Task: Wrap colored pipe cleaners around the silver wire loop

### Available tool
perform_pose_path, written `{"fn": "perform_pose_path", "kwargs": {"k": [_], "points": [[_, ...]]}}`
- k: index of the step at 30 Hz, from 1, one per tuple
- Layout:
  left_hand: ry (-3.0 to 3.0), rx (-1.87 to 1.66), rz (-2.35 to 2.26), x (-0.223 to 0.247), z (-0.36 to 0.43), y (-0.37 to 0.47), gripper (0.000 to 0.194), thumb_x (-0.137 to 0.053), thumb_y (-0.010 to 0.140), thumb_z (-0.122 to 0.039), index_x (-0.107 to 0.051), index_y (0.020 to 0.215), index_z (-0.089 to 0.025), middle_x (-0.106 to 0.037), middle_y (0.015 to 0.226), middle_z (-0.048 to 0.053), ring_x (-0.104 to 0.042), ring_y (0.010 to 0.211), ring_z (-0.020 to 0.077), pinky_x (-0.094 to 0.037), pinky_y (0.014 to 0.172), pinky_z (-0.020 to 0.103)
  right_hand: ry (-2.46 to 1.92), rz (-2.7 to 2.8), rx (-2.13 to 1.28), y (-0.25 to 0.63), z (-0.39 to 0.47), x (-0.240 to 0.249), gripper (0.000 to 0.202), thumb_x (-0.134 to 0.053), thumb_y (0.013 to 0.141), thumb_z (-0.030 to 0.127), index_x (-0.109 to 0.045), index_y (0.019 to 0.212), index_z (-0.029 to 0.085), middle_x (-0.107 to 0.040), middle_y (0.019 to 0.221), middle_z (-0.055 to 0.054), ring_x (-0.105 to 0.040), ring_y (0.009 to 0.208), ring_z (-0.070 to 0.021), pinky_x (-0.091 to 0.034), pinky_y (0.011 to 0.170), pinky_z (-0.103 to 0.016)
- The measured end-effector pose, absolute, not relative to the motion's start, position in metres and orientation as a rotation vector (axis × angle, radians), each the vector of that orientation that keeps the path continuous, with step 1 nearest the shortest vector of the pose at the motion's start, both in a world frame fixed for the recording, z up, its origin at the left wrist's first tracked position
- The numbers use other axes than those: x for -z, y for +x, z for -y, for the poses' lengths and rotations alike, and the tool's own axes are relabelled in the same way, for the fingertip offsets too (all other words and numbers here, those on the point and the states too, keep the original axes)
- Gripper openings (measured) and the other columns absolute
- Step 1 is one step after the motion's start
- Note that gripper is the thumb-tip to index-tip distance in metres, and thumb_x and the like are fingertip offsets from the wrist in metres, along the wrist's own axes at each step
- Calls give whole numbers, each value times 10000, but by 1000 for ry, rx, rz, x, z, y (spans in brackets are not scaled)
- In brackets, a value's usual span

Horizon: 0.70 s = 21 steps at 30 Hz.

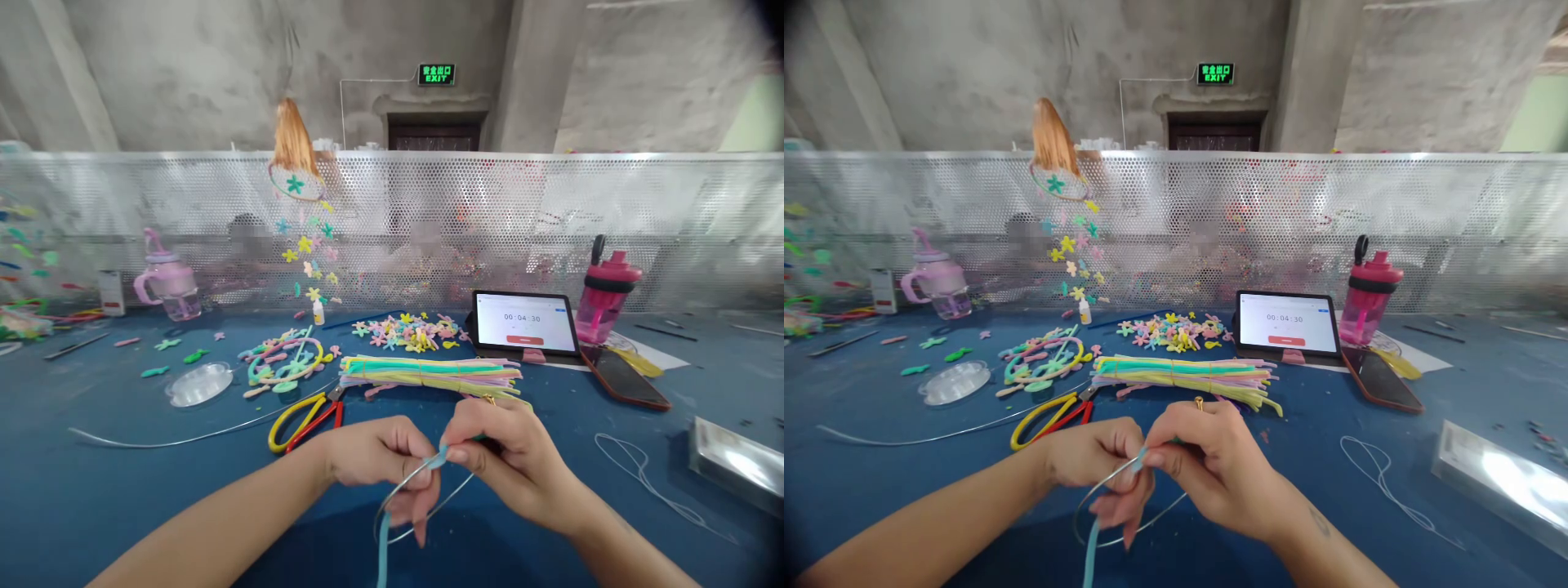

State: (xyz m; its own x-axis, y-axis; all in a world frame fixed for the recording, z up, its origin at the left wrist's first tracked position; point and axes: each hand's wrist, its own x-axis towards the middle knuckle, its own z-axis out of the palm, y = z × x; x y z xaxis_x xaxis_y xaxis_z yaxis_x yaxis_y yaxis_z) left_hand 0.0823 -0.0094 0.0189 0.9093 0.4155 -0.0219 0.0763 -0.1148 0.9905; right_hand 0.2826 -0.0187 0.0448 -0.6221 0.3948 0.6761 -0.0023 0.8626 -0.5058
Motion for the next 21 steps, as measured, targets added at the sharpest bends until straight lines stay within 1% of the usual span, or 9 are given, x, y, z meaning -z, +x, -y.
{"fn": "perform_pose_path", "kwargs": {"k": [2,5,8,11,14,17,18,20,21], "points": [[1685,-400,-441,-21,7,77,491,-536,787,-580,-574,617,-120,-493,483,-9,-410,412,70,-311,390,189,-319,2190,-581,283,18,-46,83,-528,857,176,-567,787,198,-520,599,28,-425,527,-86,-340,494,-226],[1770,-546,-566,-30,4,67,445,-500,835,-527,-549,651,-125,-435,494,-41,-360,431,58,-296,410,178,-379,2226,-532,283,18,-47,102,-519,869,211,-556,774,198,-491,584,34,-390,518,-85,-327,492,-228],[1965,-662,-709,-49,5,58,395,-468,876,-454,-581,685,-128,-471,549,-35,-365,479,60,-318,463,185,-428,2284,-472,282,18,-45,126,-503,876,222,-547,760,196,-512,597,25,-404,532,-88,-337,510,-232],[2252,-692,-845,-72,17,55,351,-455,901,-379,-625,716,-135,-557,640,-8,-452,564,74,-356,535,197,-482,2310,-409,279,17,-43,137,-498,873,225,-548,750,193,-533,599,18,-423,529,-91,-341,506,-232],[2561,-744,-1005,-85,40,58,327,-399,930,-276,-626,737,-141,-570,620,-8,-470,551,79,-351,527,203,-567,2283,-342,275,16,-40,149,-499,869,227,-555,736,188,-529,574,20,-422,506,-89,-333,490,-229],[2964,-838,-1134,-81,65,69,305,-402,912,-199,-588,676,-152,-528,548,-17,-468,520,103,-336,503,237,-650,2236,-346,271,14,-39,175,-495,870,247,-556,719,182,-545,585,9,-439,513,-95,-325,476,-230],[3107,-869,-1155,-76,71,73,266,-420,894,-180,-591,692,-151,-529,549,-14,-471,507,116,-336,486,250,-670,2217,-365,270,14,-38,183,-492,870,253,-553,714,180,-554,599,3,-450,524,-99,-325,474,-230],[3400,-904,-1158,-64,79,81,177,-453,848,-140,-619,789,-125,-559,577,6,-492,488,145,-342,439,270,-692,2177,-406,269,13,-37,186,-490,870,259,-547,712,178,-569,629,-7,-473,553,-108,-334,480,-230],[3529,-896,-1153,-57,80,85,173,-460,826,-124,-629,853,-98,-583,602,26,-513,491,161,-353,418,275,-698,2157,-426,269,13,-37,182,-489,870,257,-546,715,179,-571,642,-9,-481,568,-110,-341,487,-229]]}}
